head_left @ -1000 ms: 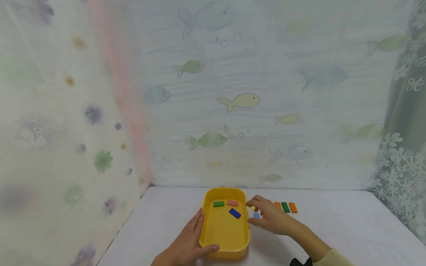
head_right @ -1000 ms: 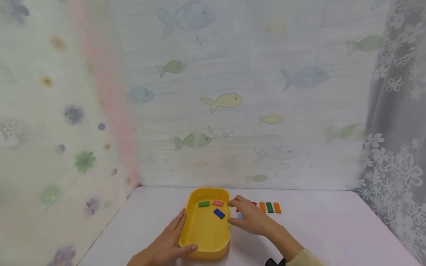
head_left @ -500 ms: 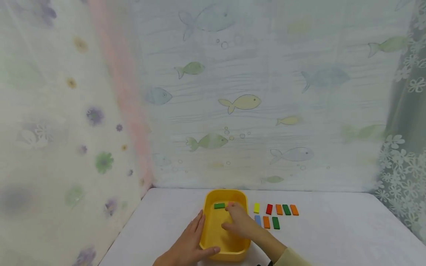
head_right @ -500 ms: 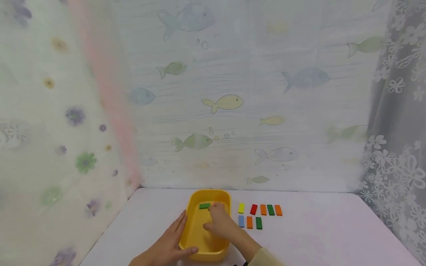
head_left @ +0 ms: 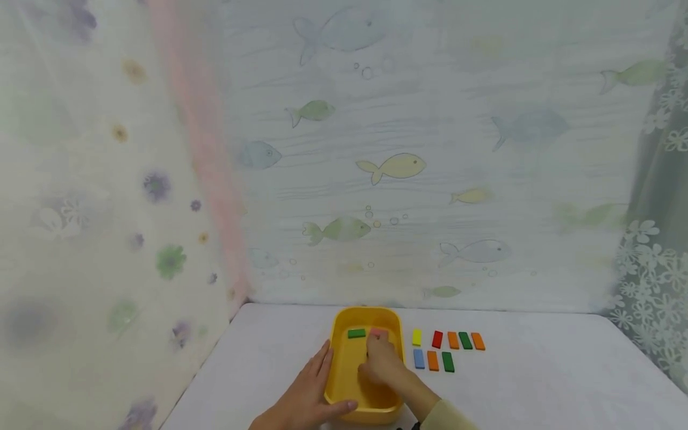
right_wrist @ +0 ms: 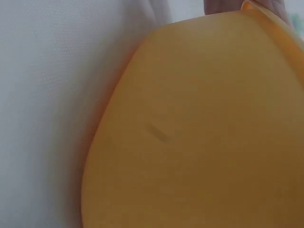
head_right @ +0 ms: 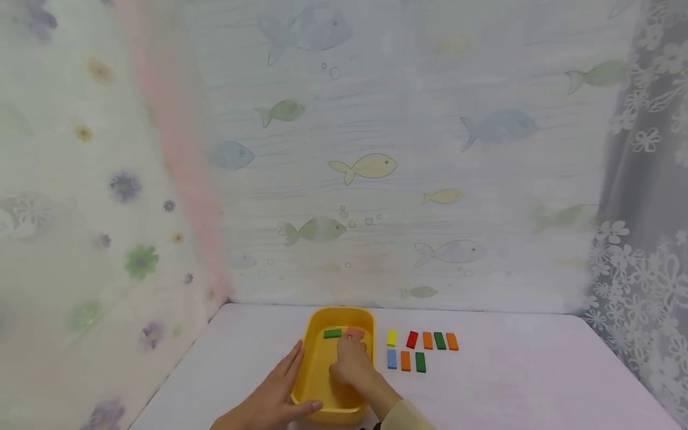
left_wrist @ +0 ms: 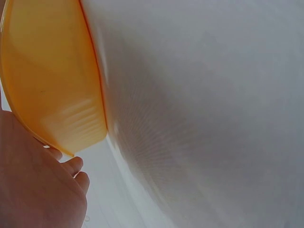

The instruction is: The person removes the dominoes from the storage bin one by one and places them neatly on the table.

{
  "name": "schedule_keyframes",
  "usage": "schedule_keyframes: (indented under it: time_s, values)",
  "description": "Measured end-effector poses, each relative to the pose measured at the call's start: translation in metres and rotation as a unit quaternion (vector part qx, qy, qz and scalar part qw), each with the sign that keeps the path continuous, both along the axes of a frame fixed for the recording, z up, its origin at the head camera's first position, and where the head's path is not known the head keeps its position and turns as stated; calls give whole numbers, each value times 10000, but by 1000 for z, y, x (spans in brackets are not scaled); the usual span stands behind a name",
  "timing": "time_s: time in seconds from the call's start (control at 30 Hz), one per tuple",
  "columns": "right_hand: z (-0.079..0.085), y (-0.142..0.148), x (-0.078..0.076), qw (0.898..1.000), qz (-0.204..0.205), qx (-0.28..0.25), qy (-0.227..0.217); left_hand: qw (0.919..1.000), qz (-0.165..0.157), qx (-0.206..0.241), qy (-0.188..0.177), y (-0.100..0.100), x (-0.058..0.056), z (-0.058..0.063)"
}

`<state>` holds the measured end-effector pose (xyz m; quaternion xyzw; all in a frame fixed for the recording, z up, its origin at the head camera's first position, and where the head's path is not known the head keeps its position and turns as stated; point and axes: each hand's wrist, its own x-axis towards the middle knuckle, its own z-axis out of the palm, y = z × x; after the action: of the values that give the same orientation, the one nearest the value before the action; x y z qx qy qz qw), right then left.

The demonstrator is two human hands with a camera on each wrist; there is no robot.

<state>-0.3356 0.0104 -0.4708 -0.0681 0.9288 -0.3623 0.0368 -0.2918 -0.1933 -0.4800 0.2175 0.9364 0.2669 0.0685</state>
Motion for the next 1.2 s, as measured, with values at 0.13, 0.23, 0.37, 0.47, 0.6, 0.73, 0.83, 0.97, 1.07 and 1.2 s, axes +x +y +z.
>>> schedule_keyframes:
  time_s: [0.13, 0.23, 0.37, 0.47, 0.6, 0.73, 0.83, 0.97, 1.07, 1.2]
  values:
    - [-2, 2, -1, 9996, 209, -155, 125, 10000, 7, -40, -16, 0, 1, 1]
    - [-5, 2, -3, 9996, 106, -194, 159, 10000, 25, -37, -43, 0, 1, 2]
    - [-8, 1, -6, 9991, -260, -293, 175, 10000, 35, 3, -33, 1, 1, 1]
    - [-10, 0, -10, 9975, -541, -343, 289, 10000, 2, 27, 14, 1, 1, 0]
    - [-13, -2, -15, 9959, -745, -329, 398, 10000, -16, 24, 83, 1, 2, 0]
    - [-16, -3, -18, 9966, -619, -349, 420, 10000, 45, -28, 71, 1, 2, 1]
    - [-17, -3, -19, 9976, -404, -381, 425, 9999, 84, -88, 28, 1, 1, 1]
    - [-18, -3, -19, 9987, -30, -346, 365, 9999, 93, -122, -7, 1, 1, 1]
    - [-17, -3, -20, 9990, 194, -338, 201, 9999, 85, -117, -16, 1, 0, 1]
    - [-15, -5, -20, 9991, 281, -297, -58, 9999, 74, -95, 3, 1, 0, 0]
